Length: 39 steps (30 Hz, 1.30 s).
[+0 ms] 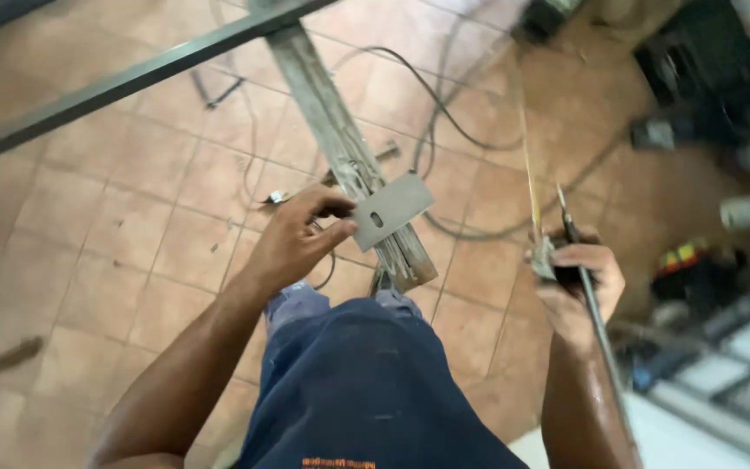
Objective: Measuring and marking metal beams and brackets using a tape measure and a square for fabrication
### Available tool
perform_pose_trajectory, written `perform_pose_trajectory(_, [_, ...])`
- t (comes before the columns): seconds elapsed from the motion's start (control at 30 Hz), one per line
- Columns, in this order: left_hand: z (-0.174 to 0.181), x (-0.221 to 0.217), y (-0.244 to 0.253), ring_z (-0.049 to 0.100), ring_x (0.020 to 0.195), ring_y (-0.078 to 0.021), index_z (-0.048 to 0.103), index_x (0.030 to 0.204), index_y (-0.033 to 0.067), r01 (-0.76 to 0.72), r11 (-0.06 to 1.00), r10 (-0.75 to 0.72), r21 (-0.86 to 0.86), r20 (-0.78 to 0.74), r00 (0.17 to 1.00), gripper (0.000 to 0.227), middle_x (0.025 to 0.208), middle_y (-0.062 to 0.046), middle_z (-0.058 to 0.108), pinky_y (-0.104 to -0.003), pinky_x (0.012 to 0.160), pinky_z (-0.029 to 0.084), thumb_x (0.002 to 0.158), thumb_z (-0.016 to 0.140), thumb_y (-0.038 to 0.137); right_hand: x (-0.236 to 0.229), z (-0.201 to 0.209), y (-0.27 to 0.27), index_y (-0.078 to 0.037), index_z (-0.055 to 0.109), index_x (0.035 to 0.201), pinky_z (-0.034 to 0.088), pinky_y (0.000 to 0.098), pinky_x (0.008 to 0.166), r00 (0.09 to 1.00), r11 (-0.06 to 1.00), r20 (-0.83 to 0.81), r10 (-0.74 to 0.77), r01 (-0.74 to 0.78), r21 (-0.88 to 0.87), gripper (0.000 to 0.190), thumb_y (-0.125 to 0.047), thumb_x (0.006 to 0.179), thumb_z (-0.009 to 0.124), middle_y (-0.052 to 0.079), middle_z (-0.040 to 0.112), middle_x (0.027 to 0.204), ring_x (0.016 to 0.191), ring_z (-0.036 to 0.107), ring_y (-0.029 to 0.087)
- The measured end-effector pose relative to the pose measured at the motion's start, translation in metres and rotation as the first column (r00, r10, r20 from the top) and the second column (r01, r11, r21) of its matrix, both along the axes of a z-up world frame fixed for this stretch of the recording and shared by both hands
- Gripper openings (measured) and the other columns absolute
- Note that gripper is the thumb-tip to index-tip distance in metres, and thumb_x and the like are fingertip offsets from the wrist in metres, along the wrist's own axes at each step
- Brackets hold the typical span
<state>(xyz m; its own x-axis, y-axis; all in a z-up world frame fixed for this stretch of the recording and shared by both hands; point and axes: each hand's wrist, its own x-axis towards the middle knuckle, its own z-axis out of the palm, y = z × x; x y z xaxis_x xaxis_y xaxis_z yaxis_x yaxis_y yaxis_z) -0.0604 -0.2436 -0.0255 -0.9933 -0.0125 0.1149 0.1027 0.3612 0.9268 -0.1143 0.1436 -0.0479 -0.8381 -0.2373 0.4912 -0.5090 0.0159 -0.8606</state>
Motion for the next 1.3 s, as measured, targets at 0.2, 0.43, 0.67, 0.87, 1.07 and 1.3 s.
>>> perform_pose_trajectory(0.2, [-0.051, -0.052, -0.051, 0.071, 0.095, -0.0301, 0.072, 0.113, 0.0149, 0.303, 0.889, -0.351, -0.342, -0.087, 0.932, 0.026, 0.101, -0.007, 0.067, -0.040, 0.083, 0.058, 0.093, 0.078, 0.031, 0.062, 0.008, -0.089, -0.010, 0.076, 0.106, 0.059, 0.0476, 0.088, 0.943, 0.832, -0.098, -0.319, 0.328, 0.447, 0.038, -0.009, 0.073, 0.093, 0.022, 0.069, 0.121, 0.104, 0.071, 0.042])
perform_pose_trajectory(0.43, [-0.061, -0.085, -0.084, 0.071, 0.098, -0.0303, 0.069, 0.124, 0.0152, 0.454, 0.764, -0.574, -0.458, -0.163, 0.802, 0.041, 0.108, -0.011, 0.065, -0.039, 0.087, 0.058, 0.095, 0.075, 0.043, 0.120, -0.015, -0.194, -0.019, 0.080, 0.104, 0.060, 0.0432, 0.085, 0.839, 0.629, -0.202, -0.506, 0.519, 0.579, 0.033, -0.015, 0.073, 0.092, 0.011, 0.072, 0.116, 0.096, 0.073, 0.034])
perform_pose_trajectory(0.67, [-0.064, -0.070, -0.079, 0.072, 0.093, -0.0371, 0.064, 0.120, 0.0191, 0.461, 0.836, -0.433, -0.297, 0.158, 0.887, 0.058, 0.100, -0.012, 0.069, -0.051, 0.082, 0.058, 0.090, 0.063, 0.069, 0.138, -0.008, -0.239, -0.015, 0.080, 0.098, 0.059, 0.0471, 0.081, 0.813, 0.588, -0.268, -0.517, 0.564, 0.579, 0.022, -0.013, 0.078, 0.090, 0.014, 0.074, 0.110, 0.092, 0.072, 0.037])
perform_pose_trajectory(0.87, [-0.071, -0.060, -0.059, 0.071, 0.092, -0.0312, 0.061, 0.125, 0.0156, 0.299, 0.860, -0.359, -0.413, -0.074, 0.931, 0.060, 0.106, -0.011, 0.064, -0.044, 0.081, 0.058, 0.092, 0.064, 0.065, 0.145, -0.009, -0.221, -0.013, 0.079, 0.101, 0.058, 0.0484, 0.081, 0.763, 0.552, -0.311, -0.567, 0.632, 0.544, 0.022, -0.013, 0.081, 0.089, 0.017, 0.072, 0.112, 0.093, 0.070, 0.040])
perform_pose_trajectory(1.07, [-0.069, -0.064, -0.015, 0.059, 0.113, -0.0376, 0.056, 0.141, 0.0087, 0.064, 0.748, -0.437, -0.661, -0.416, 0.797, 0.095, 0.131, -0.020, 0.055, -0.047, 0.086, 0.045, 0.075, 0.062, 0.076, 0.131, -0.005, -0.189, -0.013, 0.079, 0.104, 0.057, 0.0474, 0.083, 0.735, 0.539, -0.303, -0.606, 0.660, 0.523, 0.027, -0.011, 0.081, 0.091, 0.017, 0.069, 0.114, 0.098, 0.069, 0.039])
perform_pose_trajectory(1.3, [-0.057, -0.110, -0.032, 0.059, 0.129, -0.0340, 0.062, 0.140, 0.0176, 0.255, 0.526, -0.761, -0.812, -0.314, 0.568, 0.078, 0.142, -0.011, 0.059, -0.044, 0.103, 0.047, 0.065, 0.082, 0.020, 0.097, 0.001, -0.135, -0.006, 0.073, 0.108, 0.052, 0.0484, 0.089, 0.800, 0.717, -0.179, -0.572, 0.594, 0.365, 0.028, -0.013, 0.086, 0.089, 0.022, 0.066, 0.117, 0.103, 0.067, 0.040])
